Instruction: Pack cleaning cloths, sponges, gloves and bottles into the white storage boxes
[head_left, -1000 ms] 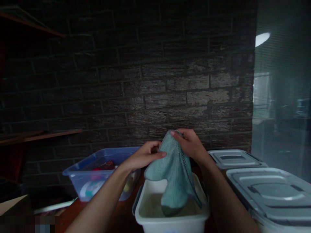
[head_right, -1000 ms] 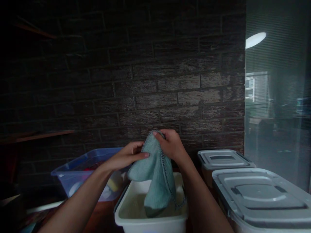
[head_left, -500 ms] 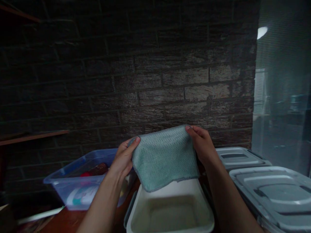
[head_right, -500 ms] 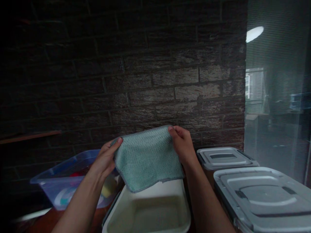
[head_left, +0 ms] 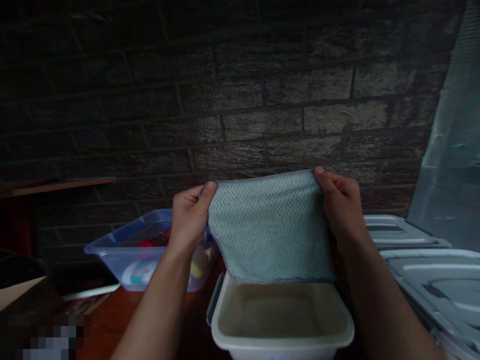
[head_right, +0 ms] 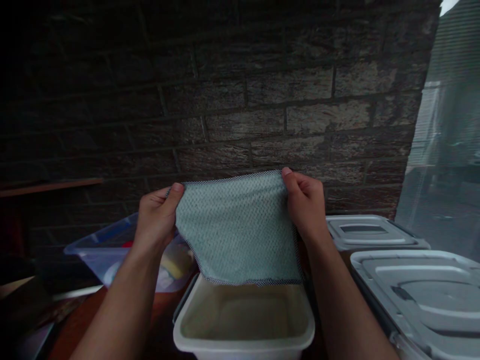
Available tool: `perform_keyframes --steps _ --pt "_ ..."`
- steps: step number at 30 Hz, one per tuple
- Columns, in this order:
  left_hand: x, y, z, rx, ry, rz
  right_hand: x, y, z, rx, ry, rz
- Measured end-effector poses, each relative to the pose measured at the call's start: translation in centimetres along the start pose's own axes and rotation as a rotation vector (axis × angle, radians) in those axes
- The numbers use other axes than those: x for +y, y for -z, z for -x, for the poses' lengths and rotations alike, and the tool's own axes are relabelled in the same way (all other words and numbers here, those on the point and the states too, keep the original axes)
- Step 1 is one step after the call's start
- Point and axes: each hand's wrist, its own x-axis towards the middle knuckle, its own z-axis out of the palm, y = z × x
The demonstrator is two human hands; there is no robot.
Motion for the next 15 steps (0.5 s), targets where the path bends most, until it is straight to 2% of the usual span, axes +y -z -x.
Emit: perform_keyframes --steps 4,7,10,15 --pt "0.7 0.5 -0.2 -0.065 -0.041 0.018 0.1 0.0 0.1 0.008 0.038 0.038" --pt "1.0 0.5 -0.4 -0.053 -0.107 0.036 0.4 -0.1 0.1 0.030 0.065 0.009" --pt "1.2 0.3 -0.4 0.024 -0.234 0.032 0.2 0.1 0.1 0.065 0.128 0.020" --pt "1.6 0.0 0.0 0.219 -0.410 -0.086 -0.9 0.4 0.2 0.107 0.246 0.055"
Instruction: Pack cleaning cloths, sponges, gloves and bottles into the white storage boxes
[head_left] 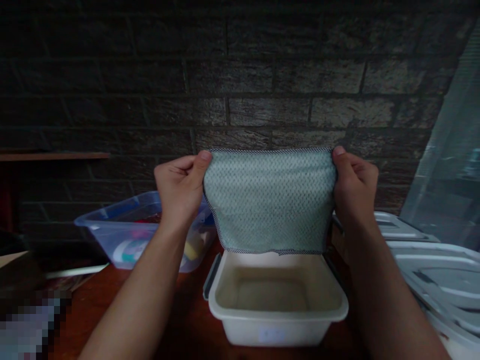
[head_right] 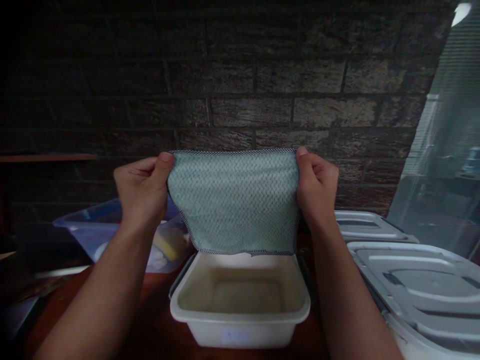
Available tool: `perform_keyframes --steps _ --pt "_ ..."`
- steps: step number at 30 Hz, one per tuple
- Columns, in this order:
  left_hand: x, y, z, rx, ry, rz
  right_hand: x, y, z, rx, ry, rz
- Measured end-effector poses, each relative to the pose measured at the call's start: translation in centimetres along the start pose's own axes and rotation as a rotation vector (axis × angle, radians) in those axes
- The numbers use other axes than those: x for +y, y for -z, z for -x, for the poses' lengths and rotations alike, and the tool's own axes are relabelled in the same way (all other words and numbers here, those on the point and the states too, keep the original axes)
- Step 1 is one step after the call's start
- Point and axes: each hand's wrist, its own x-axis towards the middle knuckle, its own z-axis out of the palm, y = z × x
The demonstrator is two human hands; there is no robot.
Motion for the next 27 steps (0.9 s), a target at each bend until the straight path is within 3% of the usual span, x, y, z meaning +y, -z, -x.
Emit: perform_keyframes --steps 6,11,13,19,27 --pt "0.3 0.1 0.2 0.007 0.013 -0.017 -0.4 0.2 -0.1 0.003 0.045 -0.013" --pt "0.2 -0.1 0.2 -0.206 0.212 0.214 0.4 0.5 -0.1 0.006 -0.071 -0.004" --pt "0.3 -0.2 0.3 -0.242 0.229 0.209 0.7 0.6 -0.1 0.023 -0.091 0.000" --pt "1.5 -0.5 1.0 -0.085 -0.070 -0.165 1.0 0.4 -0.1 0.058 -0.132 -0.041" --pt "0.8 -0.4 0.8 -0.073 -0.088 -0.284 1.9 0.2 -0.1 0.114 -0.187 -0.115"
